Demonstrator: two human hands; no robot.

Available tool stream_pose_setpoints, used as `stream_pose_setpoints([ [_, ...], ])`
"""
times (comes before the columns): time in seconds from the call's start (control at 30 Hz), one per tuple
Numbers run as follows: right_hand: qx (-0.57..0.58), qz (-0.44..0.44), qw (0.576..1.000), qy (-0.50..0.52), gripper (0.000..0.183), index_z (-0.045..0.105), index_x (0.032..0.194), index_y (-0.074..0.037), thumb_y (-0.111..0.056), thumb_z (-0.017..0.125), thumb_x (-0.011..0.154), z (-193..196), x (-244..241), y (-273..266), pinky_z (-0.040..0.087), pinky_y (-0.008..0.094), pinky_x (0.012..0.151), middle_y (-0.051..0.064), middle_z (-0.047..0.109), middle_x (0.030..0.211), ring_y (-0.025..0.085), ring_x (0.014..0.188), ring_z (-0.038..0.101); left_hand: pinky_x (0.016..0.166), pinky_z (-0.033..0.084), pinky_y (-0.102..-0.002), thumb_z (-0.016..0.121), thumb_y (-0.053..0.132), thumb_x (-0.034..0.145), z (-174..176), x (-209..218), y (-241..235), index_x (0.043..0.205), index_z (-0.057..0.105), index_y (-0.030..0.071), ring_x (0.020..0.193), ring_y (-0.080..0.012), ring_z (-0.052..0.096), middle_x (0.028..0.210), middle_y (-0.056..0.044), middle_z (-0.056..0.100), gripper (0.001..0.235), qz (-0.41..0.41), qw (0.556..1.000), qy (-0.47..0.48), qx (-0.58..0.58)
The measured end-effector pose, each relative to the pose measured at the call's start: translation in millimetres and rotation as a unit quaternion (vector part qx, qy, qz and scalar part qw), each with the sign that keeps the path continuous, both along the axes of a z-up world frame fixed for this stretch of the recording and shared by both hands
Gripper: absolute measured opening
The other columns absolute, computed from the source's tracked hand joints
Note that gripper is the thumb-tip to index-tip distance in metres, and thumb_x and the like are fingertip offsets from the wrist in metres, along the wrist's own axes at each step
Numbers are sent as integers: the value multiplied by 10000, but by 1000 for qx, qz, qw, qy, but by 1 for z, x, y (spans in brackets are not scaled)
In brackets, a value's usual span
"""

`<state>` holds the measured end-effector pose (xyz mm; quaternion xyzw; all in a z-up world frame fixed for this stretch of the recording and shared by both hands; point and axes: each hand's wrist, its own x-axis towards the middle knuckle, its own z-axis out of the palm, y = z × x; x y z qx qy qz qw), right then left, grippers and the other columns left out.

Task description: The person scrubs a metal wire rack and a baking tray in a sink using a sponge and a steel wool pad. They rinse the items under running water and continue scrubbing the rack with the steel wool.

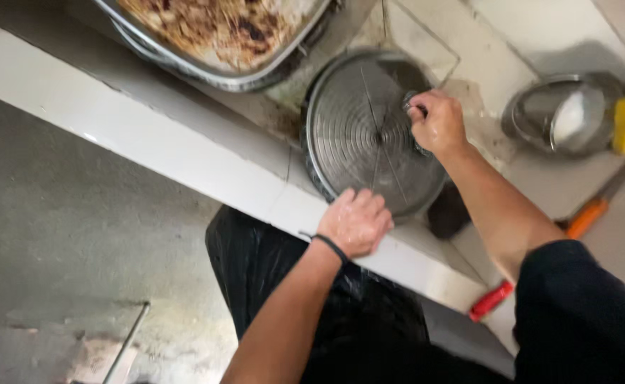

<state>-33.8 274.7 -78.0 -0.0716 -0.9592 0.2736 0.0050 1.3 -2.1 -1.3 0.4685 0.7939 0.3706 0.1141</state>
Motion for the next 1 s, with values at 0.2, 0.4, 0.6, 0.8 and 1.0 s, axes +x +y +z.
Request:
stream_pose_setpoints([
  [0.2,-29,-19,998,-54,83,715,965,-31,-11,699,887,29,84,-48,543,437,715,175,670,876,349,794,679,771,416,-404,700,273,898,0,-5,5,796,655,152,892,-247,566,859,-35,582,164,5,1000,8,9],
  [0.4,7,-75,993,-94,56,731,960,-45,-19,692,929,4,42,-14,564,437,748,180,712,951,349,835,706,766,416,-396,693,291,897,3,6,2,797,651,157,898,-244,570,863,-35,580,172,-17,1000,-3,-9],
  [0.6,-62,9,995,-81,118,729,874,-48,9,687,780,40,103,-55,564,447,746,177,687,884,378,833,697,769,419,-401,703,310,890,7,-4,4,799,645,140,883,-255,564,864,-51,583,201,-5,1000,9,-16],
  [0.8,30,-114,991,-67,64,727,938,-36,-24,677,901,2,23,-6,551,461,773,204,695,974,396,853,683,771,422,-407,719,306,859,10,-4,6,826,647,119,890,-271,572,866,-74,587,203,1,1000,-7,-18],
  [1.0,-82,30,995,-51,87,706,911,-18,-30,664,836,42,87,-58,551,441,767,178,676,906,388,846,682,746,415,-415,724,322,850,14,-10,6,817,637,115,871,-275,569,858,-78,580,227,-6,1000,-8,-19],
])
